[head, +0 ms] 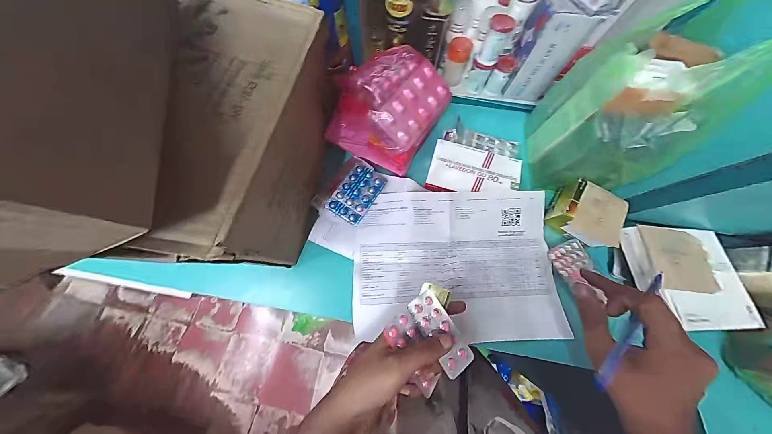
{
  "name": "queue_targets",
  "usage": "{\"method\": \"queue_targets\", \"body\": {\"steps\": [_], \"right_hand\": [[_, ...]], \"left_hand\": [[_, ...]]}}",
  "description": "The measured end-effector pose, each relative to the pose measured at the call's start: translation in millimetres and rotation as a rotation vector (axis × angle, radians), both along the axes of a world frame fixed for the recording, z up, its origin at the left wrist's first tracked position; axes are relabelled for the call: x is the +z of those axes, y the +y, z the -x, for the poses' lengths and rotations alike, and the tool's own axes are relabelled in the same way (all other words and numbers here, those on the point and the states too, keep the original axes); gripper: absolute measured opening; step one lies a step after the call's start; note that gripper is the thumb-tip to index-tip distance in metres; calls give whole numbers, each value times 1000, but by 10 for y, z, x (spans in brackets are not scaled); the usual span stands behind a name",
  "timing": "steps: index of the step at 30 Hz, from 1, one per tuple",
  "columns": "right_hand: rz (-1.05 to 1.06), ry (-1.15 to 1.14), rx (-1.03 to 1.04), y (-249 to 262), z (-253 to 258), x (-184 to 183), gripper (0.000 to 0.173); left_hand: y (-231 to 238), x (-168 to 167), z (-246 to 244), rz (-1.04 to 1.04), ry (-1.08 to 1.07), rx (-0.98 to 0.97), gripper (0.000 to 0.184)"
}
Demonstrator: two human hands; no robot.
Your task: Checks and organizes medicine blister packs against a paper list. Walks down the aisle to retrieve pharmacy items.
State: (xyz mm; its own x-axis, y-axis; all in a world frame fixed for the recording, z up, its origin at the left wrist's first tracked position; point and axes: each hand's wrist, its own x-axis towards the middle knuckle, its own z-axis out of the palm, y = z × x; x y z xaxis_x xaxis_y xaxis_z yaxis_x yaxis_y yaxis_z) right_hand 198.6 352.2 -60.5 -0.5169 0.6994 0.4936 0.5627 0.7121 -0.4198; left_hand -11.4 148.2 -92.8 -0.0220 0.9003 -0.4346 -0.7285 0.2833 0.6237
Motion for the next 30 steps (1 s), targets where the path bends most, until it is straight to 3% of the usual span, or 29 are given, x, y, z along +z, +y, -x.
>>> {"method": "queue_targets", "body": {"steps": [3, 5, 9, 14, 20, 24, 28, 30], "right_hand": [[485, 358, 244, -165, 343, -13, 46], [728, 393, 345, -209, 647, -148, 50], [661, 338, 364, -216, 1054, -515, 24], [588, 372, 283, -246, 1068, -611, 12], [561, 343, 257, -271, 1108, -627, 13], [589, 556, 286, -200, 996, -550, 14], [544, 670, 396, -201, 791, -322, 17], [536, 628, 462, -284, 701, -211, 23]], "left_hand": [[18, 3, -3, 43, -43, 27, 31], [42, 7, -18, 62, -62, 53, 16], [46, -6, -4, 120, -56, 43, 8], [10, -26, 9, 179, -68, 47, 6], [-85, -59, 25, 164, -90, 105, 7], [-149, -75, 27, 175, -96, 143, 9], [-241, -125, 38, 32, -45, 84, 33], [-272, -110, 19, -98, 47, 43, 28]]}}
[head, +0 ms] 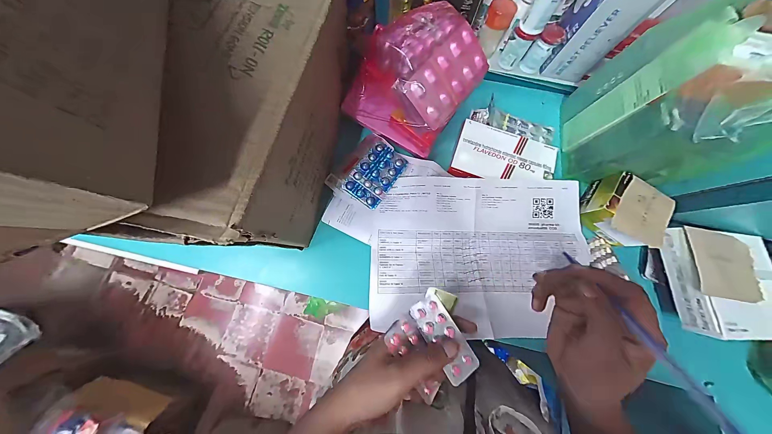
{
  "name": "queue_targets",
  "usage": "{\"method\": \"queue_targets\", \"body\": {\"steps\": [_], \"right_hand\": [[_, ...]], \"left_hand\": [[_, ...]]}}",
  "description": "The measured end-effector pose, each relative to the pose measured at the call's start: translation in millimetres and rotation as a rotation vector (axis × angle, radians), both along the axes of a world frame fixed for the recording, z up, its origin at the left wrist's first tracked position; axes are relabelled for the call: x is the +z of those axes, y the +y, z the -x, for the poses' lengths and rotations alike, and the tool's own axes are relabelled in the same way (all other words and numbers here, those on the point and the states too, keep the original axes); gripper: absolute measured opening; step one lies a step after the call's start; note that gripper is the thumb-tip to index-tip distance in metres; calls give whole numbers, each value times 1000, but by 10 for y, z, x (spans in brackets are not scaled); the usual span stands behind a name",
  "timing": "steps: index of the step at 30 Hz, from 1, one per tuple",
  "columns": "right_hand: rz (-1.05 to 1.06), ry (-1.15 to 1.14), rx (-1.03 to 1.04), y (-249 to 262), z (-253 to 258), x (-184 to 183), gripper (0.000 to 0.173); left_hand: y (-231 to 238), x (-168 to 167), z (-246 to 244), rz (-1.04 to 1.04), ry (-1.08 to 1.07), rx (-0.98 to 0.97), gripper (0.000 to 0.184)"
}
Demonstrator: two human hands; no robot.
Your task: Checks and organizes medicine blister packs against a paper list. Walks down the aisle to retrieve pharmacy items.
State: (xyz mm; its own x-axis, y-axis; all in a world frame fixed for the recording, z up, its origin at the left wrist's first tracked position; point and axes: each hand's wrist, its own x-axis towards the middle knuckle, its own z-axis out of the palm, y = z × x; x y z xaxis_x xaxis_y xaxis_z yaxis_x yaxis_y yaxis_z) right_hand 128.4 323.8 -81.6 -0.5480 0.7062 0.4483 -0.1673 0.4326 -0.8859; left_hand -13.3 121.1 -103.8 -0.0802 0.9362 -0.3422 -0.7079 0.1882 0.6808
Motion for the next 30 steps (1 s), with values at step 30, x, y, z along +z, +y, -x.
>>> {"method": "queue_targets", "body": {"steps": [30], "right_hand": [[672, -204, 316, -111, -590, 220, 26]], "left_hand": [[903, 223, -559, -384, 230, -235, 21]]}}
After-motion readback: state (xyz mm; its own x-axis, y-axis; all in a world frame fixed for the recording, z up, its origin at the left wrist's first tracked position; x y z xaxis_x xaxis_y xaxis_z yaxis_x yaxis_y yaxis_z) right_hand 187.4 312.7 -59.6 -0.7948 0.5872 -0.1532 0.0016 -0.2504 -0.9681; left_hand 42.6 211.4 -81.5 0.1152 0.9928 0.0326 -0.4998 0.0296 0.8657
